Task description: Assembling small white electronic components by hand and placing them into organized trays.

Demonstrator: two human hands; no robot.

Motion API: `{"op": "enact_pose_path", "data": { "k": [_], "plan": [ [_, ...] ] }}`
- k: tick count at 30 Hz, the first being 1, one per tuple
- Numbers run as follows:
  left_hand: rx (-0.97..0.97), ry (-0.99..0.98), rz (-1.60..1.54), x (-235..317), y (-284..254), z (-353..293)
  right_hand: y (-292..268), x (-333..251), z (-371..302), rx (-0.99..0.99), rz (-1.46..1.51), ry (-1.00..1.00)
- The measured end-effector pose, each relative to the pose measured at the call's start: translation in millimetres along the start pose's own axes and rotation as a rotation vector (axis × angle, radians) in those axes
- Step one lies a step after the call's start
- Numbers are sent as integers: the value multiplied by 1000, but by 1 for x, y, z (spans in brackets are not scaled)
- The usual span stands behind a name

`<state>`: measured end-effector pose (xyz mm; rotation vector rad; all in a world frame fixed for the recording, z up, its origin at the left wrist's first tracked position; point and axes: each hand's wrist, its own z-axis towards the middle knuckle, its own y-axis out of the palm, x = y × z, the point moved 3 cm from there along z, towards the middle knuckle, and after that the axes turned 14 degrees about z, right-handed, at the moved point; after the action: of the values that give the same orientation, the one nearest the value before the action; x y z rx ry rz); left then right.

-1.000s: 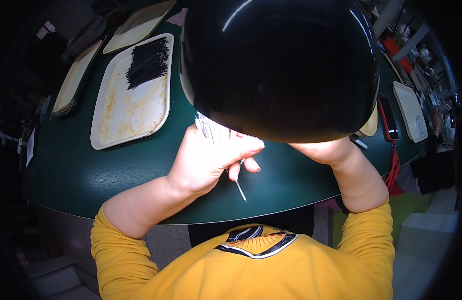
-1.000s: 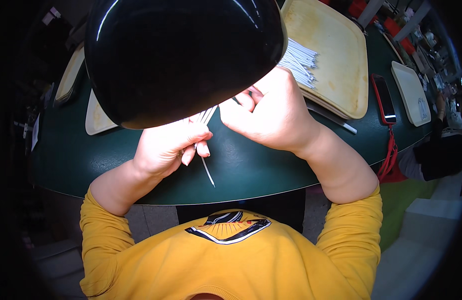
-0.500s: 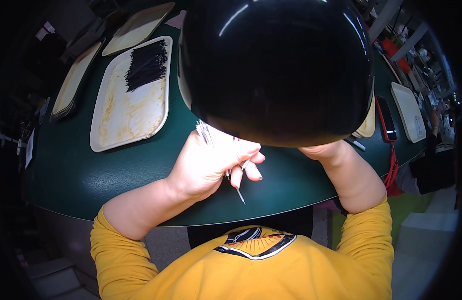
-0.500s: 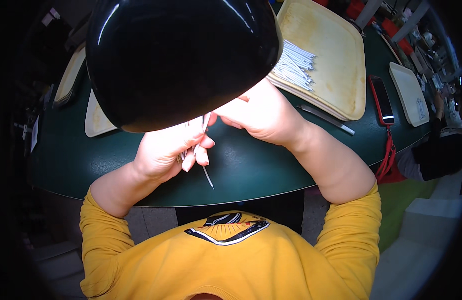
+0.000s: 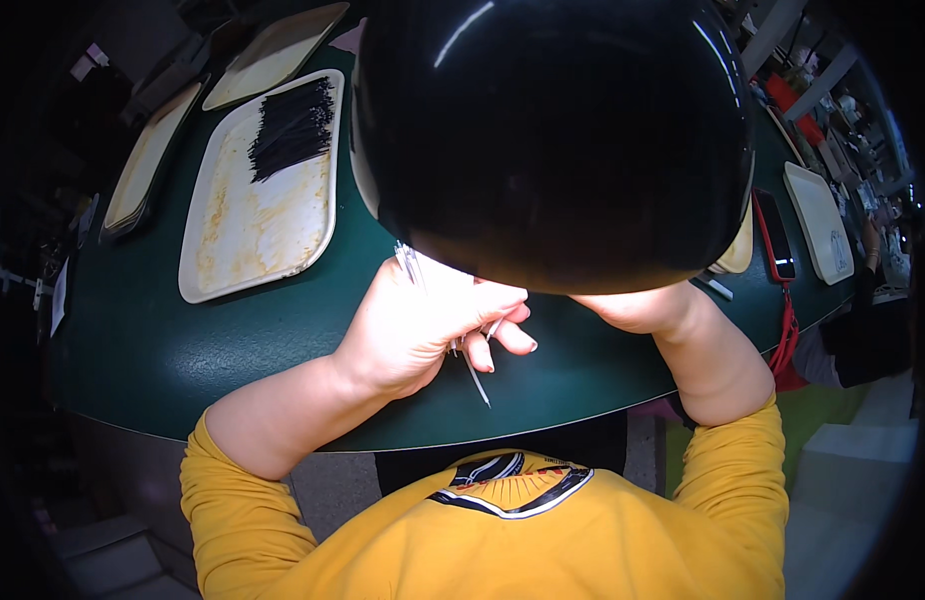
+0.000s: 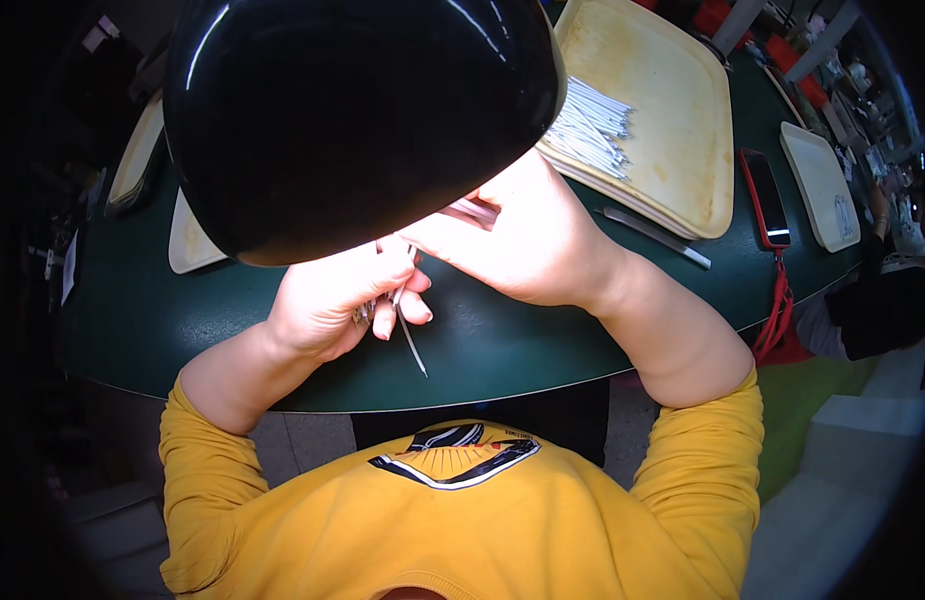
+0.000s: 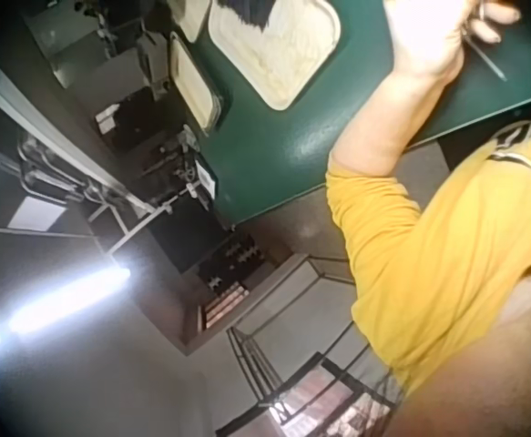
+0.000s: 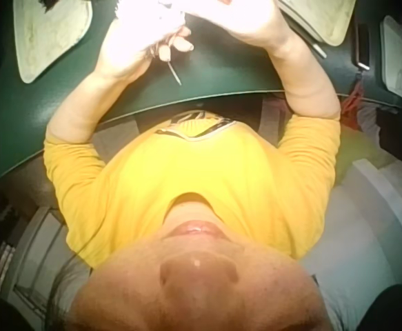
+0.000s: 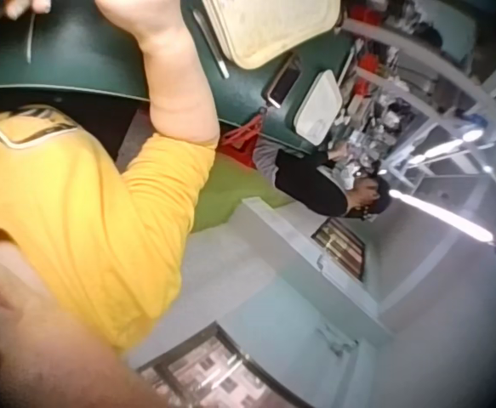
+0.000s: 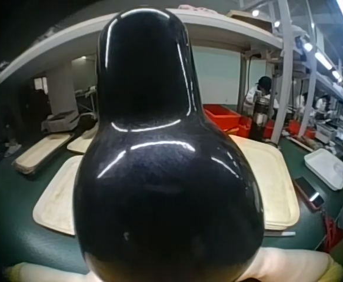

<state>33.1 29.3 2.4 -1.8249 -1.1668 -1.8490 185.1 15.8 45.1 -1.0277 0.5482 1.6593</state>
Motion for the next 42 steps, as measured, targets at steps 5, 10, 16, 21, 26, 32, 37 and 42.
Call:
{"op": "enact_pose_path", "data": {
  "k": [5, 10, 16, 21, 26, 32, 37, 42],
  "plan": [
    [-43, -50, 30, 6, 5, -2, 0, -1, 0, 54, 132, 72],
    [-28, -20, 11, 8, 13, 1, -1, -10, -2, 115, 7, -70],
    [-15, -20, 19, 3, 6, 2, -4, -2, -1, 113, -45, -46],
    [21, -35, 25, 3, 6, 4, -12, 4, -2, 115, 130, -78],
    [9, -25, 94, 5, 6, 1, -8, 4, -3, 203, -201, -139],
    [19, -42, 55, 4, -12, -4, -1, 9, 5, 194, -273, -90],
    [42, -47, 15, 4, -30, -12, 9, 42, 15, 267, -437, -294],
    [16, -31, 19, 8, -2, -11, -3, 1, 1, 266, -121, 76]
  ]
}}
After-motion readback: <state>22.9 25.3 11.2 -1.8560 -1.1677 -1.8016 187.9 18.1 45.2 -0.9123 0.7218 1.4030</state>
